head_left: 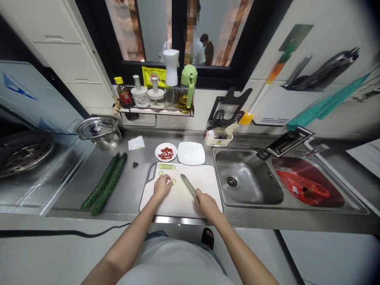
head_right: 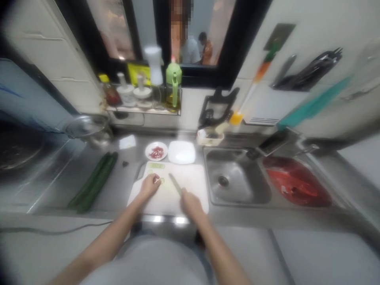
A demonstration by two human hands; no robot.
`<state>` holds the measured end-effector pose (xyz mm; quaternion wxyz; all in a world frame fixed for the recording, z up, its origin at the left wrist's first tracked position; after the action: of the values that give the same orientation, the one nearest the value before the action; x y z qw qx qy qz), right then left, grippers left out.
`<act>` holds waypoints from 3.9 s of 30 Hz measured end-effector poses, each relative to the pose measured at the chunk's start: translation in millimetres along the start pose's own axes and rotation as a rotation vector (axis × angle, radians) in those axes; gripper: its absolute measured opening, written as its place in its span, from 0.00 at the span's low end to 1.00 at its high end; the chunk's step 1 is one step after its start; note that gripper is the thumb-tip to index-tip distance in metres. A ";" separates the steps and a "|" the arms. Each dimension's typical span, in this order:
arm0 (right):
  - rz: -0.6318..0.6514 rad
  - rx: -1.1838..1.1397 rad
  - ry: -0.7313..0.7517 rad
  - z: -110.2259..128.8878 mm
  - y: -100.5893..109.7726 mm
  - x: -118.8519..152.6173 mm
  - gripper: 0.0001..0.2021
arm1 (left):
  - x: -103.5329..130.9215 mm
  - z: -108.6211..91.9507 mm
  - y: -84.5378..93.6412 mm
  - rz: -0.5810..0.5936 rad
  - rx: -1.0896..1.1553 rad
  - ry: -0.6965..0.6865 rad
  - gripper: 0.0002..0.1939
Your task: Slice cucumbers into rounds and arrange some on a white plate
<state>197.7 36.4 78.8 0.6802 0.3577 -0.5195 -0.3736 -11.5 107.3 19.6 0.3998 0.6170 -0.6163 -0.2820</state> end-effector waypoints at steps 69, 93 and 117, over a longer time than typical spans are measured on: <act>-0.092 -0.024 -0.149 -21.0 -12.0 -9.3 0.16 | -48.5 -42.0 23.1 -0.052 -0.240 -0.109 0.15; -0.044 -0.020 -0.149 -16.7 -6.4 -10.1 0.17 | -9.1 -10.8 -6.3 0.162 0.311 0.123 0.04; 0.084 0.141 0.114 11.5 -14.1 21.7 0.16 | 1.8 -1.5 0.5 0.029 0.128 0.058 0.06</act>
<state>188.5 9.7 78.3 0.6968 0.4032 -0.5195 -0.2863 -10.4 105.7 21.1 0.3816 0.6402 -0.6300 -0.2181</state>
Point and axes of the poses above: each hand's wrist, its own x-axis away from the middle knuckle, its own y-axis out of the back of the hand, z = x × y, the point moved 8 cm from there along -x, towards the middle knuckle, and after that the axes turned 3 degrees about -x, right-handed, at the moved point
